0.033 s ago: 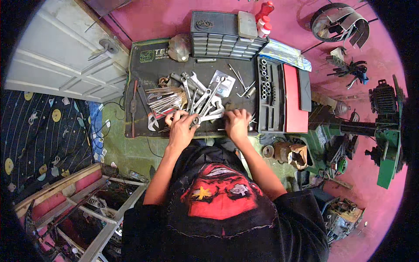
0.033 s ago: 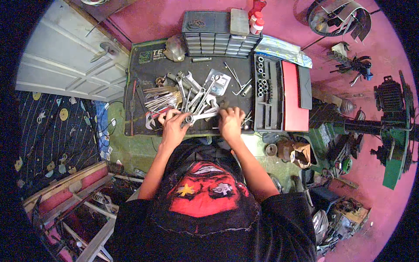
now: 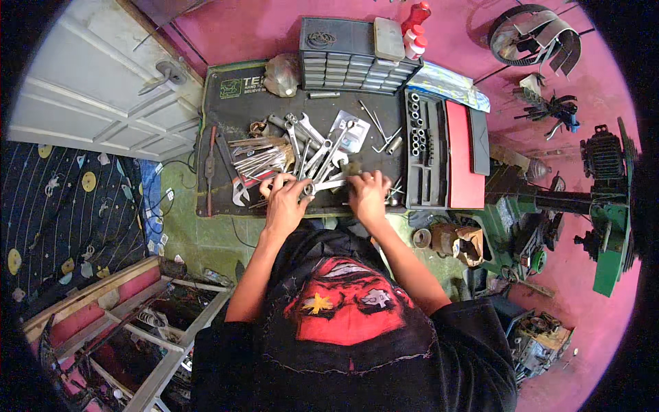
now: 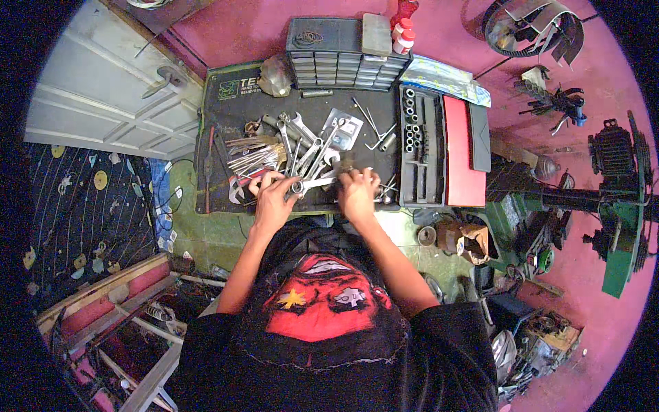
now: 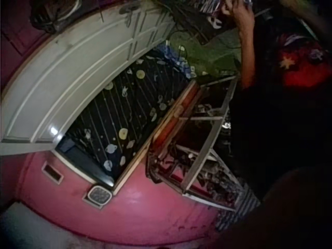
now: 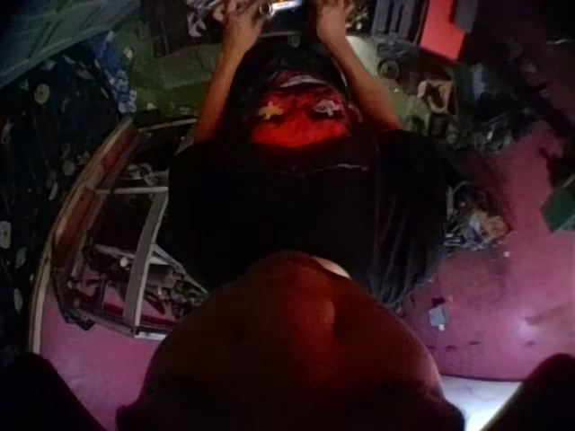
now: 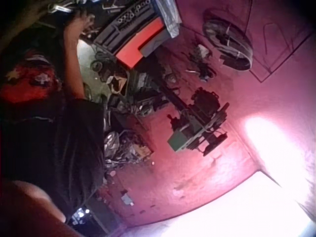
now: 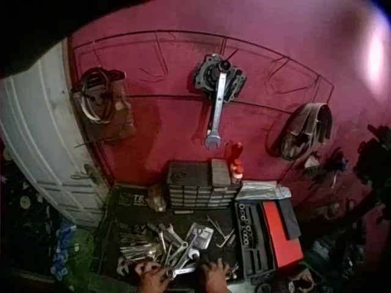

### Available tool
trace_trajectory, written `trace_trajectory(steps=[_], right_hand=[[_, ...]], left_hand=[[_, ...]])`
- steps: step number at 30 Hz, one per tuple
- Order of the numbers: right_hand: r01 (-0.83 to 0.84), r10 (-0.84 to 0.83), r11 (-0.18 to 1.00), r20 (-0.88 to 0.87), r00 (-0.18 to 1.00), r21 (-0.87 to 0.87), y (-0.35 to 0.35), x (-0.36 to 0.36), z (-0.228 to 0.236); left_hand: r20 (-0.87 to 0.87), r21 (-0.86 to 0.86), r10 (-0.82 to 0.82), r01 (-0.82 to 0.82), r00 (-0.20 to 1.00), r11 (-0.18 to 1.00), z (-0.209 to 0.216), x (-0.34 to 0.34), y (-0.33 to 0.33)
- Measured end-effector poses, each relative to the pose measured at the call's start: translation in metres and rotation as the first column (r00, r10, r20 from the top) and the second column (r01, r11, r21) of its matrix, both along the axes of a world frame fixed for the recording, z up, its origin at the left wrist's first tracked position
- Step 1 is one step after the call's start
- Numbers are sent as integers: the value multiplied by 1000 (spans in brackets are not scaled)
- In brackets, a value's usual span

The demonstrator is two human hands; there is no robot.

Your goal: The person is sorting and organizing various wrenches and mechanical components on a workbench.

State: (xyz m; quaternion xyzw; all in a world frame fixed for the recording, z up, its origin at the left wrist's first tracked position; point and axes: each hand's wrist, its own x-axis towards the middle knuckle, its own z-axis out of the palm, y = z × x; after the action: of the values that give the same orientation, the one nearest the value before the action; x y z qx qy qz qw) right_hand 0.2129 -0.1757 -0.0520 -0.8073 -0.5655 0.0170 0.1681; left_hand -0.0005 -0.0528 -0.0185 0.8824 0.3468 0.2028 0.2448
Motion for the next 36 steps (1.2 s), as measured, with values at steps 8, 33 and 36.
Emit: trace_trajectory(steps=[8, 33, 36], right_hand=[[-230, 236, 971, -114, 965, 68, 25, -55, 24], [-211, 221, 972, -89, 971, 102, 21, -48, 24], [-219, 225, 972, -62, 972, 82, 21, -43, 18]], left_hand=[[-36, 20, 11, -10, 999, 1000, -4, 1, 1], [-13, 15, -3, 3, 1000, 1000, 3, 7, 9], [-10, 18, -20, 20, 1000, 1000, -1, 4, 9]])
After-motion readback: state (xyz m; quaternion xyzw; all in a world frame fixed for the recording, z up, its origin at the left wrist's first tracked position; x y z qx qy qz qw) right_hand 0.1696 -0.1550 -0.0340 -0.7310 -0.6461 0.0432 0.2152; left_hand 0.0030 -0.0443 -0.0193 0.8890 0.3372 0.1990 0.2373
